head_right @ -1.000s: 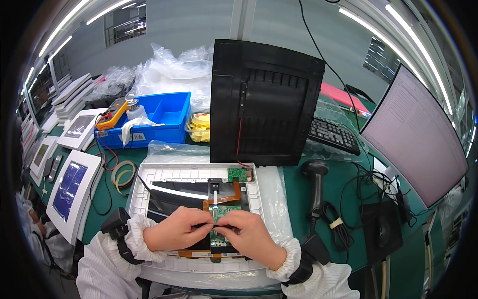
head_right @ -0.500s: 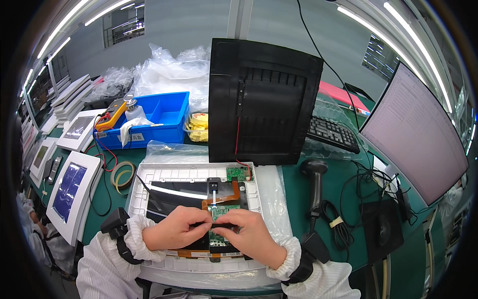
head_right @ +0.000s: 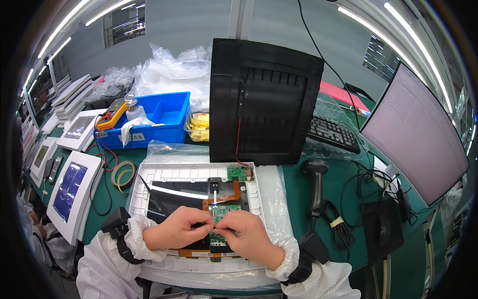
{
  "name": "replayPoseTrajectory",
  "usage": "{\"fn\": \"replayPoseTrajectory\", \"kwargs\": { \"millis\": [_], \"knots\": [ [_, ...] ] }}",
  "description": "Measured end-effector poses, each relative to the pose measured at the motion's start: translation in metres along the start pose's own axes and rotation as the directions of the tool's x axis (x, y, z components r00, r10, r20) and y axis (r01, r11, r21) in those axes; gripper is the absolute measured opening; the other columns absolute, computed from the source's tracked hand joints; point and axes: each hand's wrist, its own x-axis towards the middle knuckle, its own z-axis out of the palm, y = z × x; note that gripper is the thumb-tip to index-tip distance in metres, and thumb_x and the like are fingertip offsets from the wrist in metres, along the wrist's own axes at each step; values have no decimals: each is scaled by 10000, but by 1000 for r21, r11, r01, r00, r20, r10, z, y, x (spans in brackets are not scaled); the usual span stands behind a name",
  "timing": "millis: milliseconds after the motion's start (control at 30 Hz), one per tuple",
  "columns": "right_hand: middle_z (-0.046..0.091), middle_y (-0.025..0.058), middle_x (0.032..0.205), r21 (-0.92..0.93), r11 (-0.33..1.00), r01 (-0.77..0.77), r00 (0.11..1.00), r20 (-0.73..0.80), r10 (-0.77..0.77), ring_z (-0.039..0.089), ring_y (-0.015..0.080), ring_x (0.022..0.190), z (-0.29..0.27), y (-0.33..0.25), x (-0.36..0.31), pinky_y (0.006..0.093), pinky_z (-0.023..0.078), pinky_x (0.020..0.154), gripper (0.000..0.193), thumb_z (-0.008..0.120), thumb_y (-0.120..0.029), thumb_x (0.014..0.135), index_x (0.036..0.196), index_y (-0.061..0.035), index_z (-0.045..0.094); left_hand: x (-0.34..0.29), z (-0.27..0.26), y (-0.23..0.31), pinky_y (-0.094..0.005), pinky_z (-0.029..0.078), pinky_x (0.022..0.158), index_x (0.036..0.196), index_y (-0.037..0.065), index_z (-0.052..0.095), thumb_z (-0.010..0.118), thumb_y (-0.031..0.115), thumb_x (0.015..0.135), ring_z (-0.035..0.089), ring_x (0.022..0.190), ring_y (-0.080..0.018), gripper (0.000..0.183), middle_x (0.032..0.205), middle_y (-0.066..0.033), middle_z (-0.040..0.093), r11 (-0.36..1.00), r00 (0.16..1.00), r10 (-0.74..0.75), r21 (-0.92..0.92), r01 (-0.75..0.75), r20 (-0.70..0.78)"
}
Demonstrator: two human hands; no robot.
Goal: Connecting circuit boards and cables to an electronic display panel at an assembly workstation.
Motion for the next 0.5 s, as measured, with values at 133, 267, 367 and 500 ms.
{"fn": "replayPoseTrajectory", "kwargs": {
  "millis": [133,267,367,500],
  "knots": [
    [524,92,614,-92,972,215,967,-117,-225,487,246,550,4,2,-1,308,391,495,99,628,43,618,669,-7,559,0,2,0,-248,354,505,783,-18,533,520,108,807,393,540,-98,129,585,-62,472,989,998,-57,-137,54,-14],
    [519,86,612,-157,933,324,926,-151,-347,492,236,552,5,4,-2,307,390,486,132,616,78,586,677,-4,568,0,5,2,-225,332,505,794,-16,541,516,130,836,375,562,-60,154,600,1,470,949,992,-122,-291,121,15],
    [508,86,610,-229,877,422,872,-162,-462,491,237,551,6,4,-2,308,385,476,163,606,98,576,701,-5,580,-3,3,4,-215,312,500,790,-13,539,513,134,843,355,563,-52,158,601,25,445,912,985,-172,-373,170,29],
    [508,85,612,-202,886,418,866,-205,-456,491,231,549,7,1,-3,309,388,476,191,603,110,575,725,-8,593,-2,4,9,-210,294,498,779,-4,536,509,138,846,330,564,-46,160,605,43,411,902,982,-187,-397,170,-5]
  ]
}}
